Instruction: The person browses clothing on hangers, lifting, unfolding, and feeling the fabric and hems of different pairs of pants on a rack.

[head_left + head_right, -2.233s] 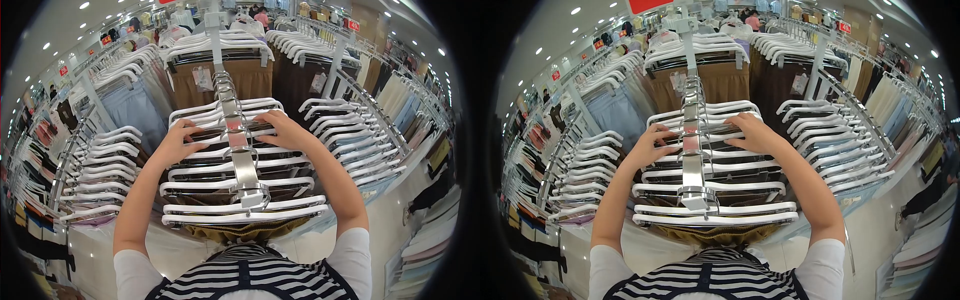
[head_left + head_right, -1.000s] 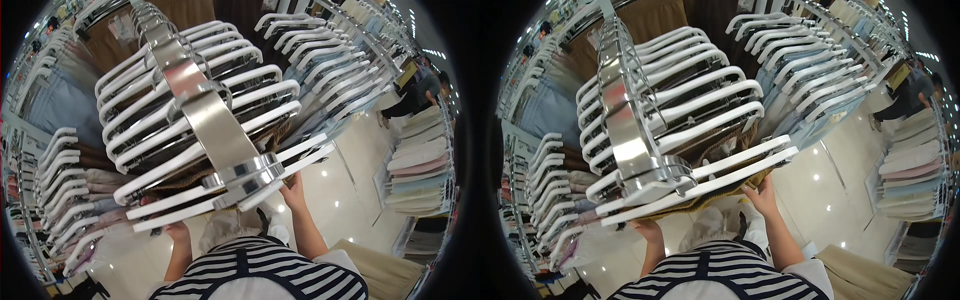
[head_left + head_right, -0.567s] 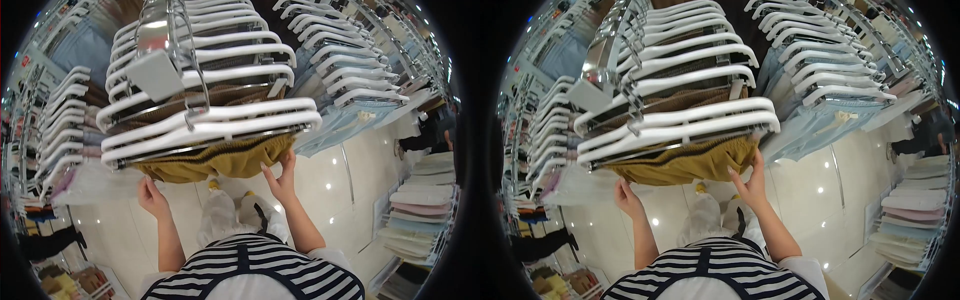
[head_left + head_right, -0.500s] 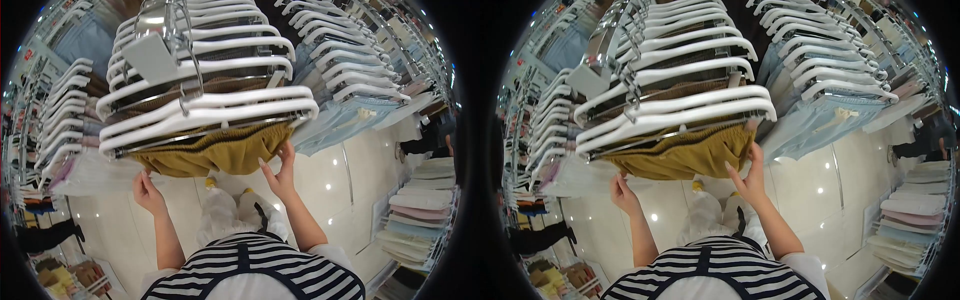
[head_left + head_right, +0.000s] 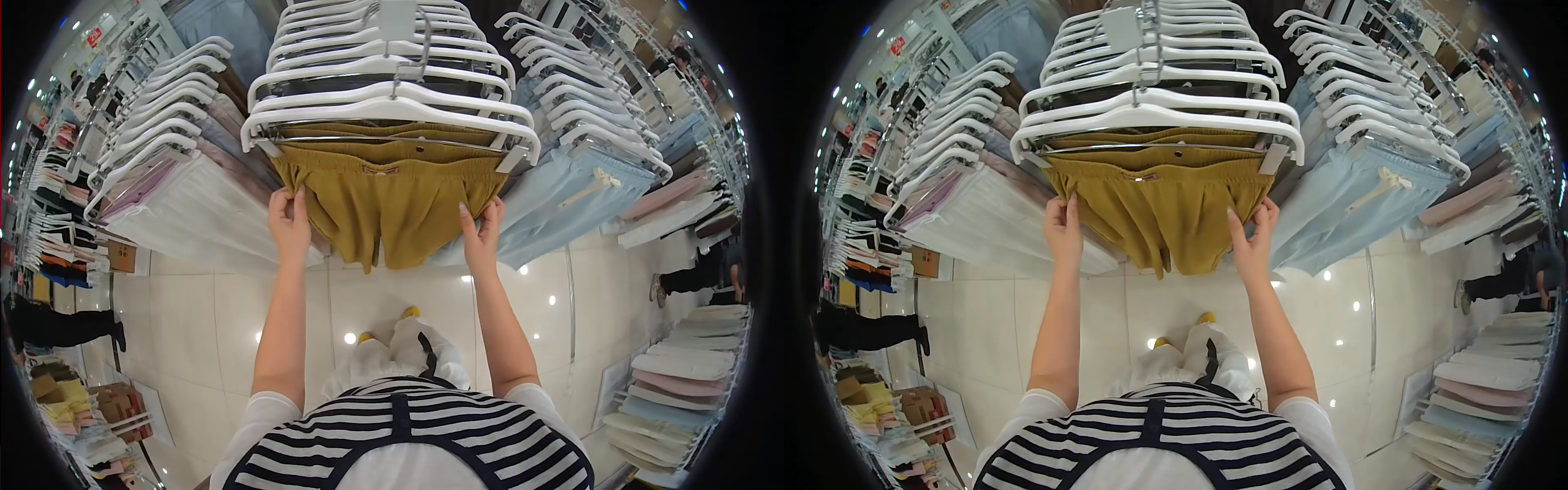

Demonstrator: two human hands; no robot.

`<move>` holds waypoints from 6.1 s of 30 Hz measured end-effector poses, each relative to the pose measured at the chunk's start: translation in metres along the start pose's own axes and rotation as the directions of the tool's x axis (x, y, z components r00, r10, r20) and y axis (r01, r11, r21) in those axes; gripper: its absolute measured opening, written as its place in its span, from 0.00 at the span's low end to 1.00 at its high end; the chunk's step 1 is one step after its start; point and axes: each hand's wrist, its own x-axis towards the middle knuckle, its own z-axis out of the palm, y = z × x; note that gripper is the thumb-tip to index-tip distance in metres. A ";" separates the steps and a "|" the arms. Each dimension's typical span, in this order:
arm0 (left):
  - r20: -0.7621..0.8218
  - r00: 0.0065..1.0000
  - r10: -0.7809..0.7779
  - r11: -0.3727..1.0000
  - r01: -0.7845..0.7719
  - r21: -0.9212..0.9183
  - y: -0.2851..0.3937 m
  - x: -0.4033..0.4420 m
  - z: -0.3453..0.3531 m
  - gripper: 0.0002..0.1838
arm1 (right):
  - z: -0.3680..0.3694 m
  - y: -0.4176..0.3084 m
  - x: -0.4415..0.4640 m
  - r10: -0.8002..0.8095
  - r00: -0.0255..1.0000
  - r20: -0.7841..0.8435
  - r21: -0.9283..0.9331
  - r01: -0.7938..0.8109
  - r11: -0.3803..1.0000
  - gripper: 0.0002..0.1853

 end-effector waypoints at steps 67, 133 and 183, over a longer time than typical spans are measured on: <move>0.202 0.448 -0.871 0.484 0.854 0.192 0.012 -0.471 -0.137 0.18 | -0.200 0.082 -0.329 0.757 0.500 0.421 -0.107 -0.801 0.589 0.20; 0.767 0.209 -0.607 0.795 0.154 0.587 -0.008 -0.273 -0.102 0.40 | 0.007 -0.041 -0.269 0.761 0.500 0.413 0.392 -0.852 0.347 0.26; 0.795 0.289 -0.533 0.841 0.290 0.457 -0.089 -0.178 0.073 0.23 | -0.028 0.043 -0.051 0.353 0.813 0.464 -0.136 -0.328 0.935 0.22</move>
